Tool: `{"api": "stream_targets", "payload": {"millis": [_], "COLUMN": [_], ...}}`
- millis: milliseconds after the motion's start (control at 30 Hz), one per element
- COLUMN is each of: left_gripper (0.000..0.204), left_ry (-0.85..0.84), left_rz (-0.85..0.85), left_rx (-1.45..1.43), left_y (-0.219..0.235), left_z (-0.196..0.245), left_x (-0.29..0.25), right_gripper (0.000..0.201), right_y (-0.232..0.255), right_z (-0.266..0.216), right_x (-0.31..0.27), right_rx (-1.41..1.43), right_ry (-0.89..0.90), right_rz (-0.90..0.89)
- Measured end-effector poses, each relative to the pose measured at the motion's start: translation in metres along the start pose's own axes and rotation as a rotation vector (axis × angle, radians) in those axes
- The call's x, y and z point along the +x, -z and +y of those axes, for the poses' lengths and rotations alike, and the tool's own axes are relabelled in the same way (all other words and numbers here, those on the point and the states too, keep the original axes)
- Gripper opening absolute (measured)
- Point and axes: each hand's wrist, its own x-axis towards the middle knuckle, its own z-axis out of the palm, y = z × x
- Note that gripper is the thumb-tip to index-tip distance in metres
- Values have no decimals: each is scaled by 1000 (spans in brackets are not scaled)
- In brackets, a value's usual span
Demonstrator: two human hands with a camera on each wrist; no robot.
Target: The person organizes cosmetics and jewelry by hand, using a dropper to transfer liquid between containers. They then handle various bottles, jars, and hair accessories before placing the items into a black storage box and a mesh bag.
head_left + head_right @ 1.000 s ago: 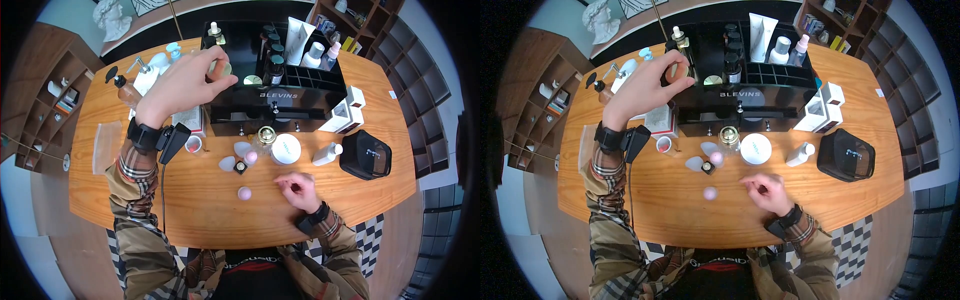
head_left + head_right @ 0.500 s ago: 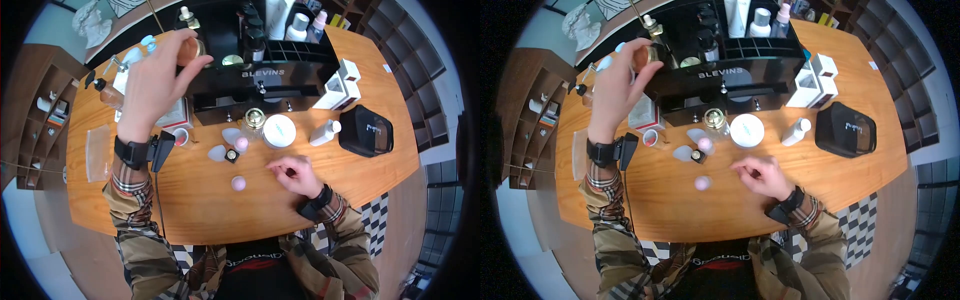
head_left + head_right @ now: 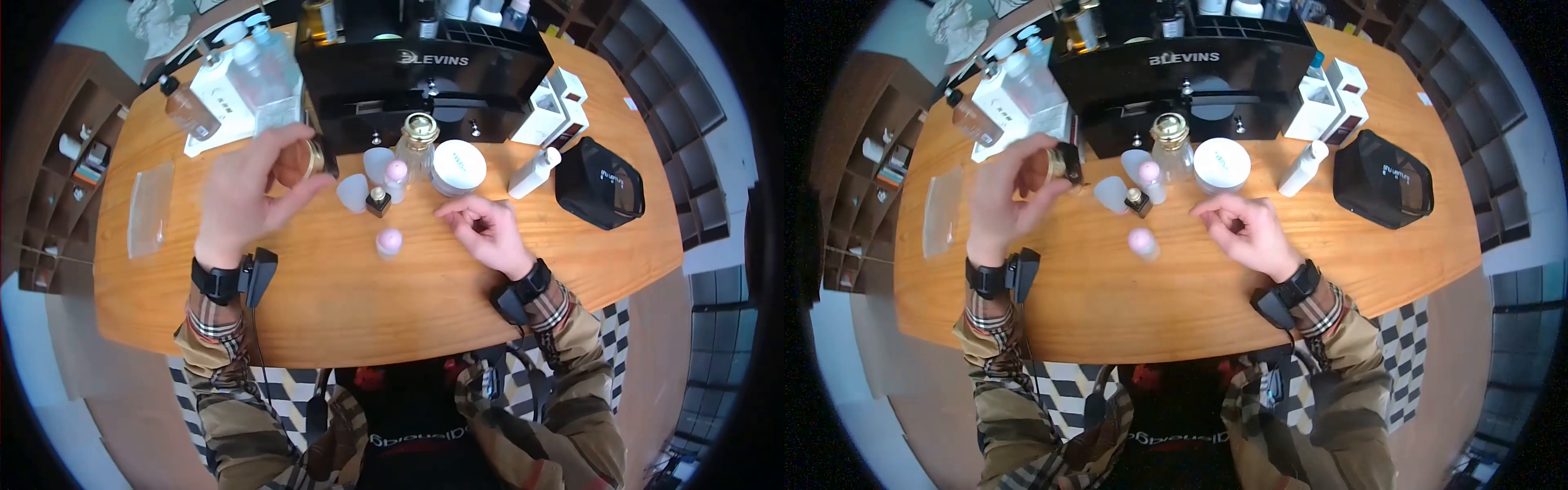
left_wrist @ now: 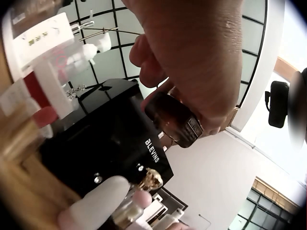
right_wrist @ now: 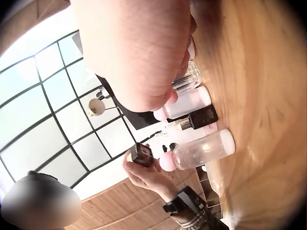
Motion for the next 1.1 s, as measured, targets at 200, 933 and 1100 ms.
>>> {"api": "stream_targets", "payload": {"millis": [200,933,1100], "left_gripper": [41,41,40], "left_ry": [-152,-198,-177], "left_rz": [-85,-307,-316], "left_rx": [43,-76,-70], "left_y": [-21,-31,-33], "left_z": [-1,1,1], "left_x": [-54,-75,-77], "right_gripper": [21,55,71], "right_y": [-1,-11,-11], "right_z": [-2,-127,-126], "right_x": [6,158,170], "right_rx": [-30,-910,-949], "right_ry": [18,382,226], "right_rz": [6,216,118]}}
